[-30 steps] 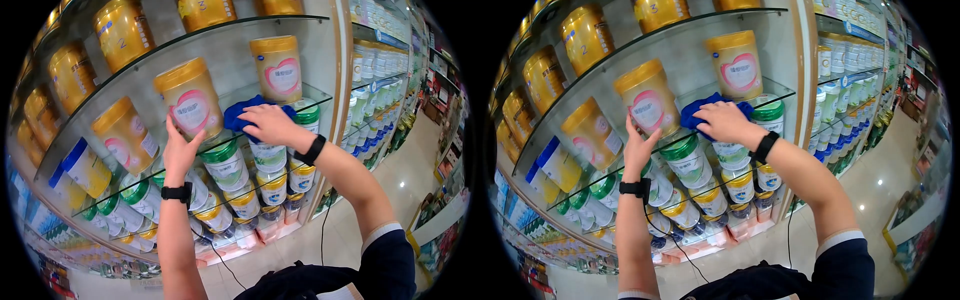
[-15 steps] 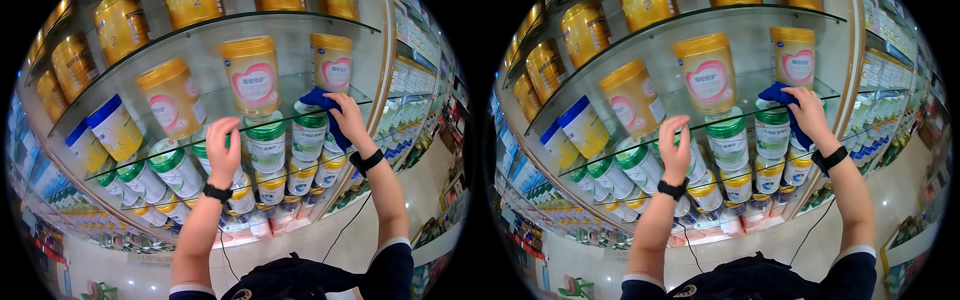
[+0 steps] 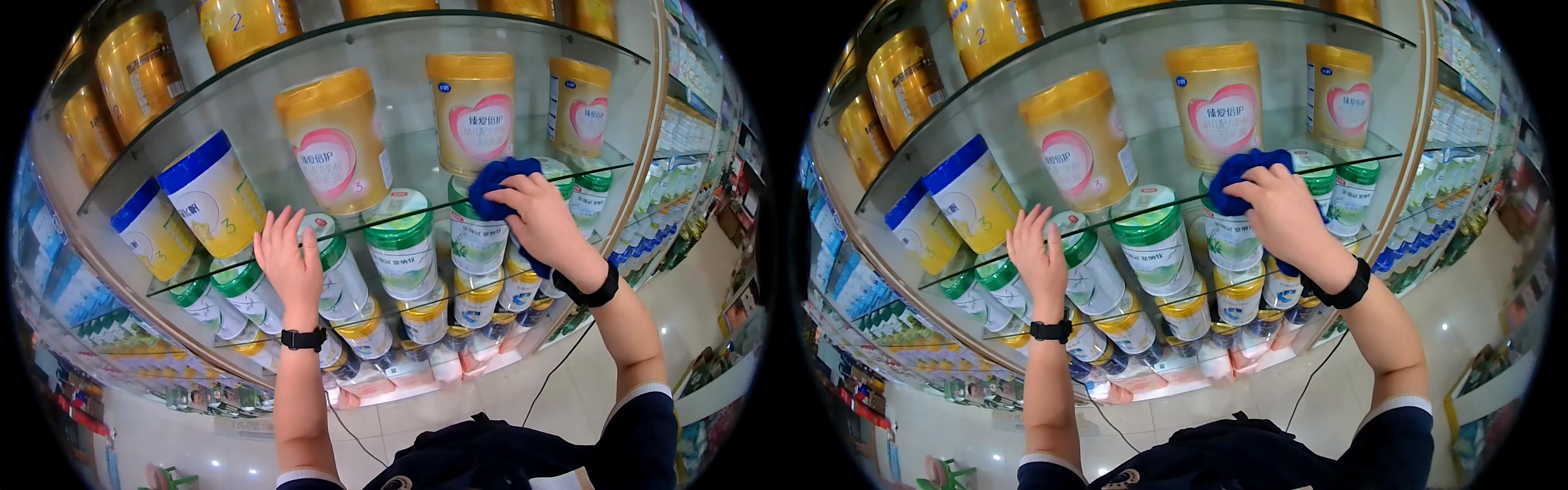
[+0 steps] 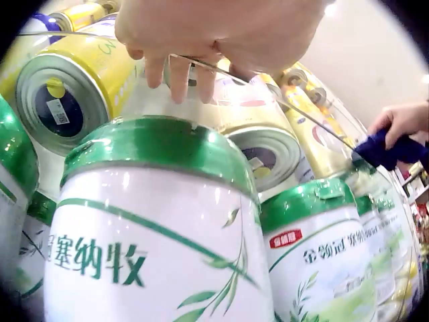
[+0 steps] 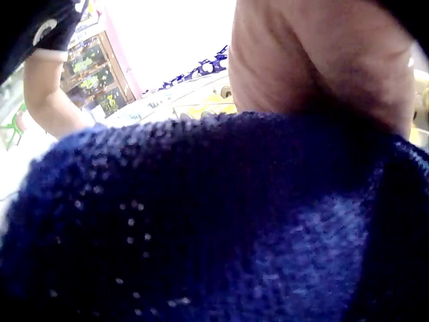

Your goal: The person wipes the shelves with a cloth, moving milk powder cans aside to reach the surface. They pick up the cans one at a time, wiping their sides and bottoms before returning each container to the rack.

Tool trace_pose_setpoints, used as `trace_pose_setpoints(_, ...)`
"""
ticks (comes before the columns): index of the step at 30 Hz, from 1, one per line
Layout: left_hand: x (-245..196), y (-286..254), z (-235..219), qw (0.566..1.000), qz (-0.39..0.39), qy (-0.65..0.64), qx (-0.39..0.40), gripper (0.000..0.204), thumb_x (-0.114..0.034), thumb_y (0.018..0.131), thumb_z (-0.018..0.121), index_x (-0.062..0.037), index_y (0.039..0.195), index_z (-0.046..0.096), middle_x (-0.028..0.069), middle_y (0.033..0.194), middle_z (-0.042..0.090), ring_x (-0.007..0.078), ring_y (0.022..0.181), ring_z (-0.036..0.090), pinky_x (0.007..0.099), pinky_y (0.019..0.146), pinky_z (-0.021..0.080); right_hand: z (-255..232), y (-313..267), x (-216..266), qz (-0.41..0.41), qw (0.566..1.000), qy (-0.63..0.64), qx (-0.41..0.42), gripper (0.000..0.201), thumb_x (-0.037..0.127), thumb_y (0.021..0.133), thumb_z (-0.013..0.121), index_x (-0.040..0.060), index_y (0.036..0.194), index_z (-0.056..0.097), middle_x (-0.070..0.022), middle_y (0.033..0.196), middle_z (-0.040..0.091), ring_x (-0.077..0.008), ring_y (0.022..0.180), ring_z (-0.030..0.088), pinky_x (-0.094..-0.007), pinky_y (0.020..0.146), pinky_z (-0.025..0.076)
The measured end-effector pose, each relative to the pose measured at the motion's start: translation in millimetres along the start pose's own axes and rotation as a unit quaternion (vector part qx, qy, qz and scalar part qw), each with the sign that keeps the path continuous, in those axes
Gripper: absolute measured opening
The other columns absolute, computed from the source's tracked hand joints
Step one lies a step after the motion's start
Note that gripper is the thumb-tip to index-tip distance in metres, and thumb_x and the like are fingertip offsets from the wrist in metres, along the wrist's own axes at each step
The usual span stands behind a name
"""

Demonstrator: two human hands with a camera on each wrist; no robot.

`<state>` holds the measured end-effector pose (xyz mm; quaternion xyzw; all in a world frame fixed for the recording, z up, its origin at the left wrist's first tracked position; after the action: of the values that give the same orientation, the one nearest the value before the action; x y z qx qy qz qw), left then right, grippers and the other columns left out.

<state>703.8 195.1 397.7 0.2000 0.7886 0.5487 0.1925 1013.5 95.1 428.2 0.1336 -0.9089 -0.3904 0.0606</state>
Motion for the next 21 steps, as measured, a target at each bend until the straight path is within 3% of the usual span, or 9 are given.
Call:
trace_pose_setpoints(3,-1.4,-6.7,1.9,1.000,0.000,-0.026,0.012,0.025,-0.026,0.096,0.054,-0.0119,0.113,0.066,0.0053,0.118,0.064,0.0265,0.117,0.053,0.0476,0.110,0.026,3.9,17.9,32.9,-0.027,0.989,0.143,-0.004,0.035,0.000,0.075,0.062,0.0109,0.107,0.067,-0.0095,0.105,0.062,-0.0308,0.098,0.054,-0.0414,0.086,0.045)
trace_pose_setpoints(6,-1.3,-7.5,-0.3,0.999,0.011,-0.035,0.018,0.023,-0.025,0.095,0.056,-0.0120,0.111,0.067,0.0050,0.115,0.065,0.0252,0.111,0.055,0.0456,0.108,0.029,-17.1,50.4,51.6,-0.034,0.989,0.058,-0.133,0.036,0.000,0.074,0.063,0.0117,0.108,0.067,-0.0091,0.106,0.062,-0.0306,0.100,0.054,-0.0417,0.086,0.045)
trace_pose_setpoints(9,-0.1,-8.0,-1.3,0.999,0.023,-0.034,0.015,0.023,-0.025,0.094,0.057,-0.0121,0.110,0.068,0.0051,0.114,0.066,0.0249,0.109,0.056,0.0441,0.105,0.031,-9.9,86.1,62.1,-0.038,0.983,-0.018,-0.176,0.041,0.002,0.073,0.064,0.0085,0.114,0.065,-0.0105,0.115,0.062,-0.0319,0.107,0.054,-0.0405,0.092,0.046)
trace_pose_setpoints(12,-0.8,-7.7,-2.2,0.999,0.022,-0.033,0.014,0.022,-0.024,0.094,0.059,-0.0122,0.110,0.068,0.0053,0.114,0.066,0.0251,0.109,0.056,0.0430,0.104,0.032,50.9,112.4,53.2,0.010,0.992,-0.127,-0.003,0.040,0.015,0.080,0.066,0.0098,0.120,0.064,-0.0098,0.120,0.062,-0.0327,0.108,0.055,-0.0413,0.092,0.046)
trace_pose_setpoints(15,1.8,-7.5,-1.9,0.999,0.018,-0.035,0.011,0.022,-0.026,0.092,0.060,-0.0136,0.108,0.068,0.0052,0.114,0.066,0.0252,0.109,0.057,0.0432,0.104,0.033,110.9,105.8,30.8,0.031,0.976,-0.117,0.182,0.041,0.029,0.088,0.061,0.0103,0.125,0.063,-0.0089,0.124,0.061,-0.0329,0.109,0.054,-0.0418,0.093,0.046)
trace_pose_setpoints(18,1.5,-8.1,-1.1,0.999,0.015,-0.038,0.011,0.023,-0.026,0.091,0.061,-0.0134,0.108,0.069,0.0051,0.113,0.067,0.0250,0.110,0.057,0.0434,0.104,0.033,102.9,96.5,35.1,0.033,0.968,-0.092,0.233,0.044,0.037,0.093,0.055,0.0116,0.128,0.061,-0.0083,0.127,0.060,-0.0313,0.113,0.052,-0.0438,0.095,0.044)
trace_pose_setpoints(21,0.5,-7.4,-1.7,0.999,0.018,-0.034,0.009,0.023,-0.025,0.090,0.062,-0.0127,0.108,0.069,0.0052,0.113,0.067,0.0250,0.110,0.058,0.0433,0.104,0.033,83.7,77.8,39.8,0.030,0.981,-0.033,0.189,0.040,0.036,0.091,0.059,0.0137,0.124,0.063,-0.0060,0.124,0.060,-0.0303,0.113,0.050,-0.0469,0.094,0.043)
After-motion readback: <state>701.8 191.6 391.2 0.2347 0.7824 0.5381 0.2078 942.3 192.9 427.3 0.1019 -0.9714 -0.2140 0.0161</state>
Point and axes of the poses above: each hand's wrist, its own y-axis towards the middle knuckle, its own z-axis out of the palm, x = y × z, the point moved 9 cm from there along y, towards the middle knuckle
